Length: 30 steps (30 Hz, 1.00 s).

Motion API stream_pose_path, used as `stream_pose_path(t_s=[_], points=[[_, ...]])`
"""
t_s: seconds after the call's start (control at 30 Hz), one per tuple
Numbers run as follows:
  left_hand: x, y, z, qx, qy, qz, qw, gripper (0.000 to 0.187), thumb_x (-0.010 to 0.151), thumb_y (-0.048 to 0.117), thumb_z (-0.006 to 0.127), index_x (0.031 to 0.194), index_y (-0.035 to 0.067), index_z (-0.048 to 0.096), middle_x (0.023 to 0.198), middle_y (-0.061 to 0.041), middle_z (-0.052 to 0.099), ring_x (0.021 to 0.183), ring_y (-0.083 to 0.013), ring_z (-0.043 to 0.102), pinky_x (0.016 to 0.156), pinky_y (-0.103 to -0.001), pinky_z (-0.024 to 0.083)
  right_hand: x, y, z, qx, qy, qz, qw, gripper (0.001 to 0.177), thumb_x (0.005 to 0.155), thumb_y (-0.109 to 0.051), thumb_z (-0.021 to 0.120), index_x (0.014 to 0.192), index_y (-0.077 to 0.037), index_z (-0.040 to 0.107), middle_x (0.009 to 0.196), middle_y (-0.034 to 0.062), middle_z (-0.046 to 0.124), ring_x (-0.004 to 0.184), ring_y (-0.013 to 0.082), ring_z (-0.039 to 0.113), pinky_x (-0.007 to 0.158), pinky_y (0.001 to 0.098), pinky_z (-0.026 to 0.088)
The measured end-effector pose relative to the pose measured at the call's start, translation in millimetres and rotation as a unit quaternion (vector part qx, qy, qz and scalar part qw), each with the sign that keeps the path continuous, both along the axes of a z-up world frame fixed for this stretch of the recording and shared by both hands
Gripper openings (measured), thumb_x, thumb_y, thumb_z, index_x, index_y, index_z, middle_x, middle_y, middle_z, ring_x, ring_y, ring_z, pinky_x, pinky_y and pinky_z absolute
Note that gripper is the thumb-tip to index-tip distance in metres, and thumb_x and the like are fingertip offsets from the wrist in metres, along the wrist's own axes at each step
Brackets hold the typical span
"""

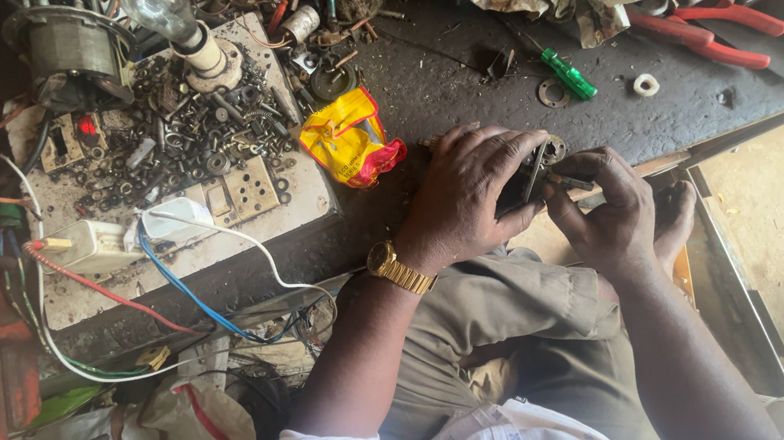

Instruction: The person disassembles a cylindrical electrical component, likely a motor or generator, on a cluttered workbench. They remove small parts, inspect the internal rotor, and handle various tools and debris scattered around the workspace.

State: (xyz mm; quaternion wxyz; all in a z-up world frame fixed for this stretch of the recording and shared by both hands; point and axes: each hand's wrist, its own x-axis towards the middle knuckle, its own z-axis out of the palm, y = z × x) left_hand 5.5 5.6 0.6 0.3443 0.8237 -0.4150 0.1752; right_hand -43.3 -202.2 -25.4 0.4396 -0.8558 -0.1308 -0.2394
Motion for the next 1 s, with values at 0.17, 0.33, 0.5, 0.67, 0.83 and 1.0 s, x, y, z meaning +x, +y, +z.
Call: stream_pose_path(t_s=[0.17, 0.33, 0.5, 0.67, 0.83, 1.0], points=[[0.0, 0.7, 4.1, -0.004, 0.006, 0.002, 1.000, 0.074, 0.089, 0.041, 0.078, 0.149, 0.013, 0.045, 0.138, -0.010, 0.060, 0.132, -0.0284, 0.056, 0.118, -0.050, 0.035, -2.1, -0.2, 3.0, 0.003, 0.014, -0.003, 1.000, 0.024, 0.090, -0.005, 0.078, 0.112, -0.001, 0.068, 0.107, 0.0114, 0.072, 0.099, 0.0211, 0.071, 0.089, 0.0323, 0.055], [-0.8, 0.1, 6.3, -0.045, 0.024, 0.017, 0.999, 0.054, 0.099, 0.042, 0.070, 0.140, 0.011, 0.054, 0.128, -0.009, 0.067, 0.122, -0.0277, 0.061, 0.112, -0.046, 0.041, -3.4, -0.3, 6.4, -0.001, 0.033, -0.013, 0.999, 0.025, 0.090, -0.009, 0.080, 0.112, -0.001, 0.069, 0.107, 0.0110, 0.072, 0.098, 0.0202, 0.072, 0.088, 0.0317, 0.055], [6.7, -12.4, -0.3, -0.043, 0.012, 0.074, 0.996, 0.029, 0.109, 0.032, 0.057, 0.128, 0.012, 0.065, 0.117, -0.006, 0.072, 0.115, -0.0272, 0.065, 0.106, -0.044, 0.045, -0.5, -2.3, 4.9, 0.006, 0.031, -0.008, 0.999, 0.025, 0.090, -0.009, 0.079, 0.112, -0.002, 0.070, 0.106, 0.0112, 0.073, 0.098, 0.0217, 0.073, 0.089, 0.0325, 0.056], [24.5, -20.4, 5.0, 0.001, 0.020, 0.129, 0.991, 0.027, 0.107, 0.032, 0.054, 0.103, 0.009, 0.067, 0.096, -0.010, 0.073, 0.091, -0.0294, 0.069, 0.082, -0.045, 0.051, 2.5, -6.9, 2.0, -0.025, 0.029, -0.021, 0.999, 0.028, 0.087, -0.012, 0.080, 0.111, -0.001, 0.070, 0.104, 0.0137, 0.073, 0.100, 0.0264, 0.074, 0.088, 0.0359, 0.056], [41.6, -24.5, 3.2, -0.052, 0.032, 0.178, 0.982, 0.040, 0.108, 0.036, 0.050, 0.083, 0.009, 0.065, 0.079, -0.014, 0.070, 0.075, -0.0349, 0.070, 0.066, -0.047, 0.054, 5.7, -7.1, -3.4, -0.020, 0.030, -0.049, 0.998, 0.030, 0.087, -0.014, 0.080, 0.112, -0.001, 0.070, 0.101, 0.0141, 0.073, 0.097, 0.0275, 0.074, 0.085, 0.0366, 0.056], [44.5, -31.1, -4.1, -0.087, 0.084, 0.223, 0.967, 0.045, 0.109, 0.038, 0.043, 0.082, 0.010, 0.066, 0.077, -0.012, 0.072, 0.072, -0.0369, 0.071, 0.064, -0.050, 0.053, 3.3, -1.6, -4.2, 0.000, 0.017, -0.054, 0.998, 0.027, 0.089, -0.014, 0.078, 0.112, -0.001, 0.070, 0.101, 0.0143, 0.073, 0.098, 0.0272, 0.075, 0.087, 0.0361, 0.056]])
